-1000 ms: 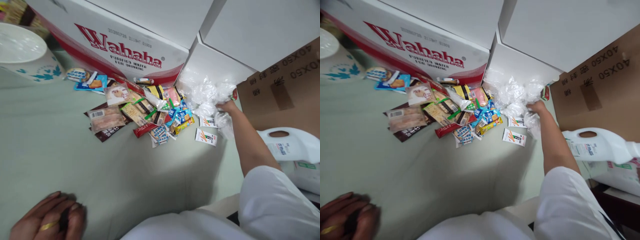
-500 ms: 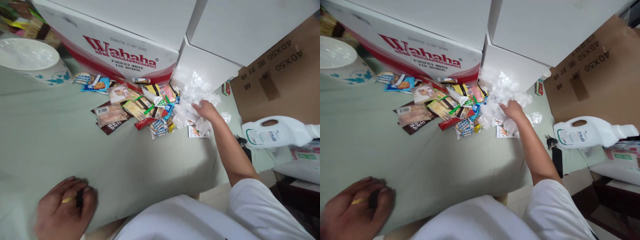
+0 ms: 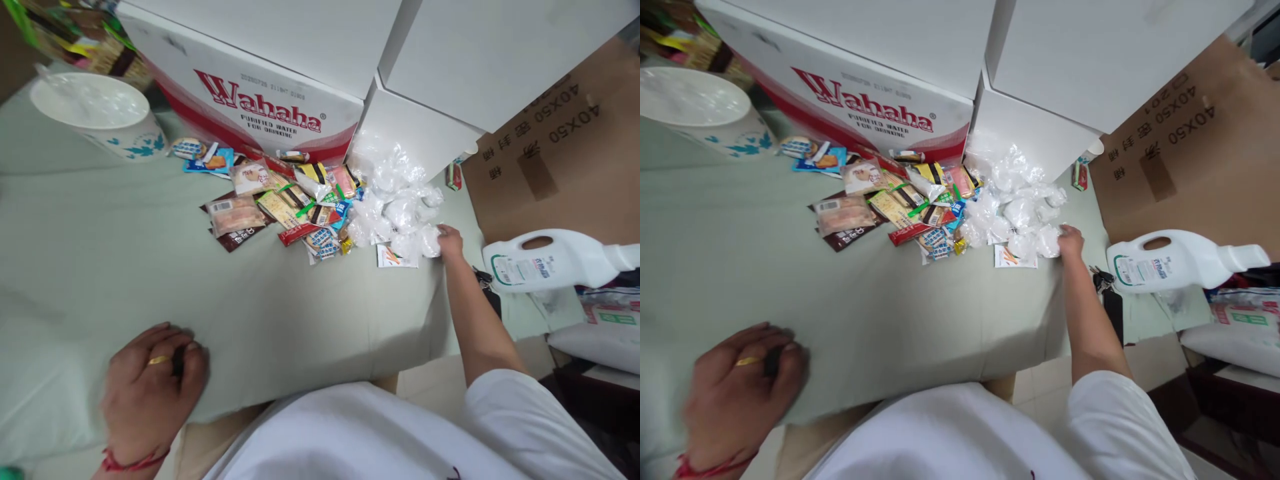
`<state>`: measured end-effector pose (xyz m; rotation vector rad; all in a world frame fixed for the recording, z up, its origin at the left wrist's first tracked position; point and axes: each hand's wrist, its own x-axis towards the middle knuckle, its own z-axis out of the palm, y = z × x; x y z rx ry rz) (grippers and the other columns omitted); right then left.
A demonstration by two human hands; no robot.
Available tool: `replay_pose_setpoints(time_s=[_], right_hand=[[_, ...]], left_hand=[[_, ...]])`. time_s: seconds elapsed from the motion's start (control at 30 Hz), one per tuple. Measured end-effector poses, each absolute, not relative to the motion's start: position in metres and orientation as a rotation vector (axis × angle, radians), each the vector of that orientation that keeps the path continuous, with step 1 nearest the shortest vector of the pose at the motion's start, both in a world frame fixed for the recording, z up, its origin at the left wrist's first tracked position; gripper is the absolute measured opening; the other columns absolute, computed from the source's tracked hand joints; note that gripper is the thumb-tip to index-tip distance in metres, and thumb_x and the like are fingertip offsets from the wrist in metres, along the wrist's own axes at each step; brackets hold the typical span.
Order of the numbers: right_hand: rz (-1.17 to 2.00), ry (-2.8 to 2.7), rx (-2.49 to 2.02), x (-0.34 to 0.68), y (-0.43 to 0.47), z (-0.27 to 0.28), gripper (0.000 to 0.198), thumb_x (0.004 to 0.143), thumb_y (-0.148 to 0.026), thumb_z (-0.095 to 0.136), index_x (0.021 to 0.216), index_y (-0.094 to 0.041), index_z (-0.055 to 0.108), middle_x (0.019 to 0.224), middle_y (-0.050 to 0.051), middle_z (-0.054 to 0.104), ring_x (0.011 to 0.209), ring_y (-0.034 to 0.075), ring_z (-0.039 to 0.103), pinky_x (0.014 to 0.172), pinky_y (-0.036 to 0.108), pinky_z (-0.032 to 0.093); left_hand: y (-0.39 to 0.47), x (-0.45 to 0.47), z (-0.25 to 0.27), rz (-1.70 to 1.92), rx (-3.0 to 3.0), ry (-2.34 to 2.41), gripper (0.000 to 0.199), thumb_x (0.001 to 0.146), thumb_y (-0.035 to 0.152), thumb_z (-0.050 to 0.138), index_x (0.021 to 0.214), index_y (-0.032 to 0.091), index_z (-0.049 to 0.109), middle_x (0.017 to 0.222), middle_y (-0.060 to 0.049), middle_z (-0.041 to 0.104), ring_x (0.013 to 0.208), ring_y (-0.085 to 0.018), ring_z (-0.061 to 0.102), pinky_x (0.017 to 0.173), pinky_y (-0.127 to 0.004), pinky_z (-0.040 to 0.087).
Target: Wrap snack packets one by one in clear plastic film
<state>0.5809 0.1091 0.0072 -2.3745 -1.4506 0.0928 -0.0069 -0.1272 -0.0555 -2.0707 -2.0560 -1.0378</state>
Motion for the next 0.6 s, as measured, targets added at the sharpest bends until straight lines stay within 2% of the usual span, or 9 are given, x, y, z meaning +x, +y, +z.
replay_pose_setpoints(time_s=[0.13, 0.2, 0.27, 0.33, 0.37, 0.43, 0.5, 0.53, 0.6], right_hand=[[0.161, -1.306, -2.304, 0.565, 0.103, 0.011, 0.022, 0.078, -0.024, 0.059, 0.093, -0.015, 0.073, 0.096, 0.012, 0.072, 0.090, 0.026, 0.064, 0.096, 0.041, 0.052], [0.073, -1.216, -2.206, 0.559, 0.094, 0.032, 0.029, 0.086, -0.026, 0.054, 0.106, -0.013, 0.070, 0.108, 0.017, 0.071, 0.102, 0.028, 0.063, 0.105, 0.043, 0.048], [-0.013, -1.127, -2.080, 0.545, 0.078, 0.053, 0.041, 0.097, -0.032, 0.041, 0.127, -0.011, 0.060, 0.125, 0.023, 0.065, 0.113, 0.029, 0.061, 0.109, 0.044, 0.045], [0.015, -1.105, -1.965, 0.519, 0.054, 0.063, 0.047, 0.103, -0.040, 0.032, 0.137, -0.013, 0.050, 0.129, 0.021, 0.063, 0.111, 0.027, 0.063, 0.101, 0.042, 0.052], [0.097, -1.127, -1.915, 0.500, 0.040, 0.062, 0.045, 0.103, -0.044, 0.036, 0.134, -0.016, 0.051, 0.125, 0.018, 0.065, 0.105, 0.025, 0.065, 0.093, 0.041, 0.055], [0.345, -1.228, -1.822, 0.455, 0.013, 0.049, 0.036, 0.093, -0.052, 0.059, 0.113, -0.022, 0.063, 0.111, 0.010, 0.071, 0.095, 0.023, 0.068, 0.083, 0.037, 0.058], [0.810, -1.221, -1.556, 0.407, -0.011, 0.029, 0.032, 0.082, -0.050, 0.078, 0.098, -0.024, 0.068, 0.115, 0.008, 0.072, 0.103, 0.023, 0.067, 0.087, 0.036, 0.056], [0.910, -1.135, -1.469, 0.385, -0.021, 0.018, 0.032, 0.077, -0.049, 0.083, 0.092, -0.024, 0.069, 0.107, 0.005, 0.072, 0.097, 0.021, 0.066, 0.083, 0.033, 0.055], [1.073, -0.949, -1.370, 0.350, -0.035, 0.000, 0.035, 0.071, -0.049, 0.090, 0.087, -0.024, 0.070, 0.084, -0.001, 0.067, 0.074, 0.014, 0.059, 0.069, 0.027, 0.049]], left_hand=[[-0.131, -0.005, -0.050, -1.154, -2.033, -2.096, 0.011, 0.080, 0.025, 0.072, 0.088, 0.031, 0.066, 0.090, 0.001, 0.072, 0.105, -0.031, 0.076, 0.098, -0.052, 0.061], [-0.134, -0.004, -0.045, -1.257, -1.992, -2.094, 0.015, 0.079, 0.024, 0.074, 0.090, 0.032, 0.067, 0.095, 0.000, 0.072, 0.109, -0.032, 0.075, 0.098, -0.053, 0.060], [-0.136, 0.002, -0.037, -1.372, -1.942, -2.084, 0.016, 0.079, 0.023, 0.074, 0.092, 0.032, 0.069, 0.099, -0.001, 0.071, 0.112, -0.032, 0.074, 0.100, -0.052, 0.060], [-0.132, 0.017, -0.024, -1.472, -1.930, -2.122, 0.015, 0.081, 0.022, 0.073, 0.093, 0.030, 0.070, 0.103, -0.002, 0.072, 0.110, -0.029, 0.073, 0.100, -0.049, 0.059], [-0.126, 0.028, -0.017, -1.525, -1.952, -2.167, 0.013, 0.084, 0.022, 0.072, 0.094, 0.029, 0.070, 0.104, -0.003, 0.073, 0.105, -0.027, 0.073, 0.096, -0.046, 0.059], [-0.109, 0.054, -0.002, -1.670, -2.183, -2.297, 0.005, 0.092, 0.026, 0.066, 0.094, 0.026, 0.071, 0.096, -0.002, 0.073, 0.086, -0.019, 0.072, 0.079, -0.034, 0.059], [-0.085, 0.084, 0.008, -1.862, -2.569, -2.508, 0.024, 0.098, 0.039, 0.058, 0.085, 0.022, 0.068, 0.076, 0.000, 0.068, 0.060, -0.013, 0.061, 0.057, -0.026, 0.051], [-0.072, 0.099, 0.010, -1.951, -2.723, -2.639, 0.031, 0.099, 0.047, 0.058, 0.084, 0.021, 0.067, 0.069, 0.001, 0.065, 0.055, -0.012, 0.058, 0.052, -0.024, 0.047], [-0.048, 0.123, 0.007, -2.236, -2.918, -2.751, 0.042, 0.095, 0.061, 0.061, 0.088, 0.020, 0.065, 0.072, 0.000, 0.066, 0.053, -0.011, 0.058, 0.045, -0.022, 0.041]])
